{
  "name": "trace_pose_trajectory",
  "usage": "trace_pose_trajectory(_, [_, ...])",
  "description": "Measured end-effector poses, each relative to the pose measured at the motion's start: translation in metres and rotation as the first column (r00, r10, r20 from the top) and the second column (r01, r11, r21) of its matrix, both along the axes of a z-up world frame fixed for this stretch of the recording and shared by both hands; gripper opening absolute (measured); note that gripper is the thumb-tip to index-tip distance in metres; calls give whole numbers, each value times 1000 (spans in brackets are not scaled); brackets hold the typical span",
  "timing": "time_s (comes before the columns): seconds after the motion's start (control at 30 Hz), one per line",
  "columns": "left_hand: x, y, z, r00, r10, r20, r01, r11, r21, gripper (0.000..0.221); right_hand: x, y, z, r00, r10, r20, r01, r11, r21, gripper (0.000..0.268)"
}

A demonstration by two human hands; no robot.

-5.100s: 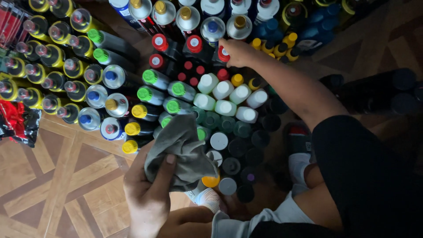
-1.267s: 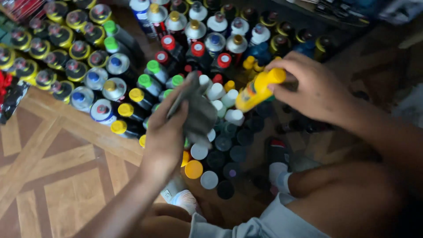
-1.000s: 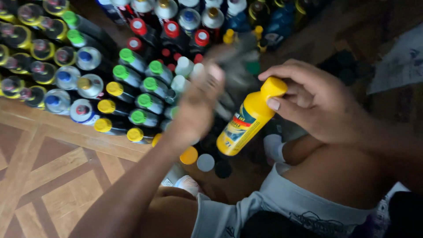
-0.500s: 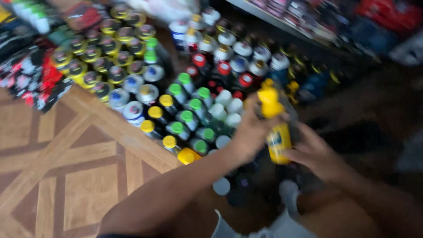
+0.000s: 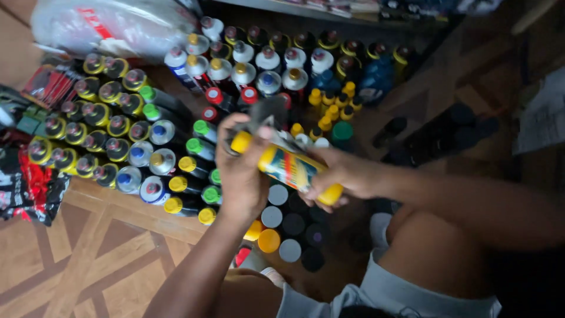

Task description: Wiping and cleaning bottles of motorcycle oil and fluids with a cloth.

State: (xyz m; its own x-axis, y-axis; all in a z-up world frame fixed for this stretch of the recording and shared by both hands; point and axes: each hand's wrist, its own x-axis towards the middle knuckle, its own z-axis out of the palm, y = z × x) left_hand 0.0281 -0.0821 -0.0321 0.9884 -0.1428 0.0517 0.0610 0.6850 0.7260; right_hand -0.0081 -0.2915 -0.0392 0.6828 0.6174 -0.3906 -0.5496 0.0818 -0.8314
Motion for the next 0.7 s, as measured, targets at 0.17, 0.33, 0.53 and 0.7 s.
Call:
trace_pose_trajectory(0.17, [-8, -9, 21, 978, 7, 206, -71, 950, 305, 63, 13, 5, 43, 646, 131, 752, 422, 759, -495, 109])
trace_pose_trajectory(0.33, [-12, -14, 38, 918, 30, 396, -233, 849, 475, 63, 14, -7, 44, 149, 381, 913, 727, 584, -362, 114])
trace_pose_trajectory(0.53, [-11, -12, 37, 991, -1, 136, -10, 997, 82, 68, 10, -14, 5, 672, 0, 741, 98, 991, -89, 92])
trace_pose_trajectory(0.7, [-10, -21, 18, 974, 52, 218, -95, 978, 188, 58, 5, -10, 25, 958, -14, 285, 84, 969, -234, 83])
